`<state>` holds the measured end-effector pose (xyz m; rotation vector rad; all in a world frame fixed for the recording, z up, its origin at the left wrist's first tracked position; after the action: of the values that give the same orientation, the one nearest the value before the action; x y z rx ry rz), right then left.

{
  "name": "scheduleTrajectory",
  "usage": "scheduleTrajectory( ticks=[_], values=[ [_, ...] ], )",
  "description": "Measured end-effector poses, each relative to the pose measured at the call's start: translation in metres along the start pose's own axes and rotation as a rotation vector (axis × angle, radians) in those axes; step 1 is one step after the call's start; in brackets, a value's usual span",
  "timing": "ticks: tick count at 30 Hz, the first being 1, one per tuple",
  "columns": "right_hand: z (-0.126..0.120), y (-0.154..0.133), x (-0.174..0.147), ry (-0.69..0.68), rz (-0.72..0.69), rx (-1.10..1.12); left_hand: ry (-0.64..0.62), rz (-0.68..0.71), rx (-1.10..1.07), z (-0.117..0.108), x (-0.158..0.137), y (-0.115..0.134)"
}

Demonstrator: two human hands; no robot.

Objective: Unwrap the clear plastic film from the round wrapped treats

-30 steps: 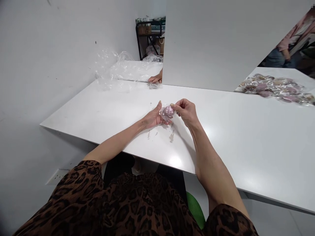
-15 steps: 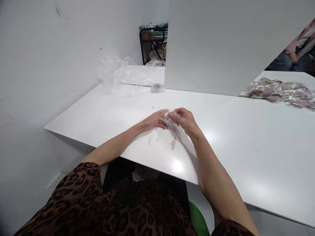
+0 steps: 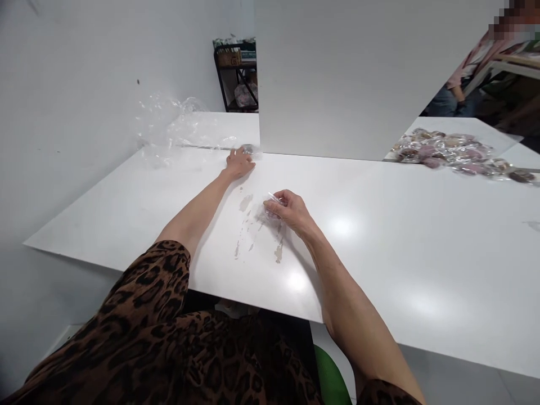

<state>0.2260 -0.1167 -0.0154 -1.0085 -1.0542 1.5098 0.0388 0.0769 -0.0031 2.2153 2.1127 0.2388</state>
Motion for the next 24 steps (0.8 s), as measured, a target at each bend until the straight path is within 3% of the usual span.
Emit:
scheduleTrajectory(
  ticks=[2,5,10,13,18,24],
  values=[
    [-0.002,0.003,0.002,-0.003,-0.005,-0.008,0.050,0.005,-0.115,0.000,0.003,-0.003],
    [-0.005,0.004,0.005,0.008,-0.017,-0.003,0.238,-0.023,-0.355,-0.010,-0.006,-0.015],
    [-0.008,0.001,0.004,0.080,-0.006,0.030,0.498,-0.108,-0.675,-0.029,-0.051,-0.040],
    [-0.012,-0.005,0.003,0.122,-0.001,0.059,0.477,-0.171,-0.894,-0.026,-0.090,-0.047],
    [-0.033,-0.022,0.001,0.241,-0.089,0.179,0.329,-0.136,-1.231,-0.006,-0.153,-0.035],
    [-0.057,-0.028,0.000,0.409,-0.153,0.347,0.311,-0.131,-1.359,-0.004,-0.180,-0.026]
  ],
)
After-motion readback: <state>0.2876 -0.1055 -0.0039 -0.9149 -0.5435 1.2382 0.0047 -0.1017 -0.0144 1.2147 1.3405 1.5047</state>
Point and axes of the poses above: each hand's wrist, its own x-axis towards the middle knuckle, its own z-axis out of the palm, y = z × x, the point moved 8 cm from there along x, towards the middle knuckle, and after that the axes turned 13 degrees about x, right-handed, at the moved point
